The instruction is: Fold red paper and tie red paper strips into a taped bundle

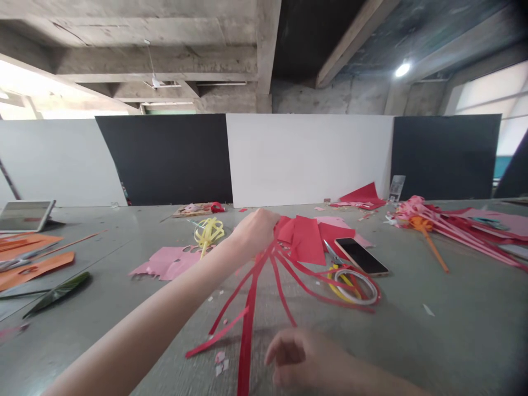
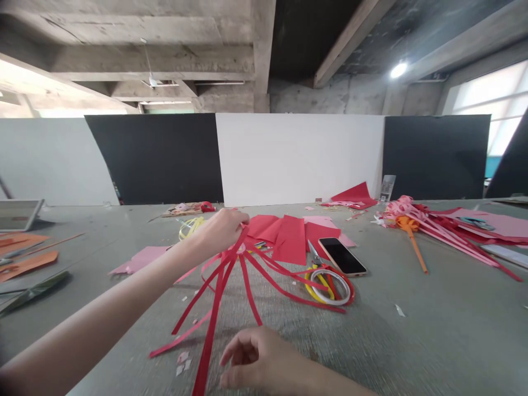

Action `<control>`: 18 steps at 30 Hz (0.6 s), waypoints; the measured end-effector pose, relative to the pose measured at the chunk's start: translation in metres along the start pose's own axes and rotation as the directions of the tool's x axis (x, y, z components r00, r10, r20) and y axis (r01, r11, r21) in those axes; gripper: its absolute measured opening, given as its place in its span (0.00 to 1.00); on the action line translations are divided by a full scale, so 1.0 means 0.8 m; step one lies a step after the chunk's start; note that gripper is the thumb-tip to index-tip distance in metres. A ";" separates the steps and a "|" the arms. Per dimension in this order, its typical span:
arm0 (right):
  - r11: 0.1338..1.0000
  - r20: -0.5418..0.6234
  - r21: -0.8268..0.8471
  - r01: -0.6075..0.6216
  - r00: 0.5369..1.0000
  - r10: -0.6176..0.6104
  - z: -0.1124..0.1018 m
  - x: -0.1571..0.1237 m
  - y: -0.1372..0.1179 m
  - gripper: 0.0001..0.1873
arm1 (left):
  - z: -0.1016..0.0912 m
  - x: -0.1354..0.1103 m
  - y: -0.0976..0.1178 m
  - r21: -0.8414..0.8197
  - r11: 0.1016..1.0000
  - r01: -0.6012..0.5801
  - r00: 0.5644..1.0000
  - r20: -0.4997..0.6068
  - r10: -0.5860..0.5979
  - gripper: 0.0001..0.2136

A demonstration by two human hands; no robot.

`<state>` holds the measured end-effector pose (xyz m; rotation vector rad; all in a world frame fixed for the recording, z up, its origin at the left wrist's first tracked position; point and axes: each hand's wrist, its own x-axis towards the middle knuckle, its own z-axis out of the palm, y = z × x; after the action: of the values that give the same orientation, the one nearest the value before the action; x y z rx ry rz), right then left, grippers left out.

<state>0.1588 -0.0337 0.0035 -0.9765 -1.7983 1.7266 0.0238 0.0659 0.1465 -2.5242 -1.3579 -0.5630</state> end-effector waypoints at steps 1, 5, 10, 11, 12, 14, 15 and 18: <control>0.999 -0.036 -0.052 0.003 0.999 -0.005 -0.001 0.000 -0.001 0.12 | -0.004 0.000 0.002 0.005 1.000 -0.015 1.000 -0.025 0.015 0.12; 0.978 -0.201 -0.197 0.065 0.974 -0.105 -0.004 0.002 0.006 0.10 | -0.013 -0.011 0.016 0.014 0.998 -0.068 0.991 -0.117 0.069 0.12; 0.983 -0.149 0.008 0.183 0.972 -0.180 -0.002 0.006 0.019 0.23 | 0.004 -0.049 0.047 0.003 0.992 -0.128 0.977 -0.170 0.127 0.12; 0.976 -0.129 0.053 0.211 0.971 -0.203 0.000 0.007 0.020 0.27 | 0.010 -0.056 0.053 -0.012 0.988 -0.155 0.970 -0.189 0.150 0.12; 0.969 -0.108 0.086 0.231 0.969 -0.221 0.002 0.009 0.021 0.30 | 0.016 -0.063 0.058 -0.034 0.983 -0.181 0.965 -0.201 0.171 0.12; 0.963 -0.068 0.126 0.237 0.971 -0.230 0.007 0.012 0.021 0.31 | 0.028 -0.073 0.068 -0.097 0.970 -0.224 0.957 -0.208 0.200 0.12; 0.965 -0.062 0.139 0.224 0.974 -0.217 0.009 0.014 0.021 0.29 | 0.033 -0.076 0.071 -0.131 0.963 -0.237 0.957 -0.203 0.208 0.12; 0.969 -0.182 0.137 0.203 0.967 -0.177 0.012 0.020 0.024 0.17 | 0.042 -0.080 0.078 -0.240 0.937 -0.255 0.957 -0.202 0.209 0.12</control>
<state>0.1449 -0.0285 -0.0183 -0.8294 -1.5704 1.5876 0.0520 -0.0043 0.0875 -2.7133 -0.9592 -0.9431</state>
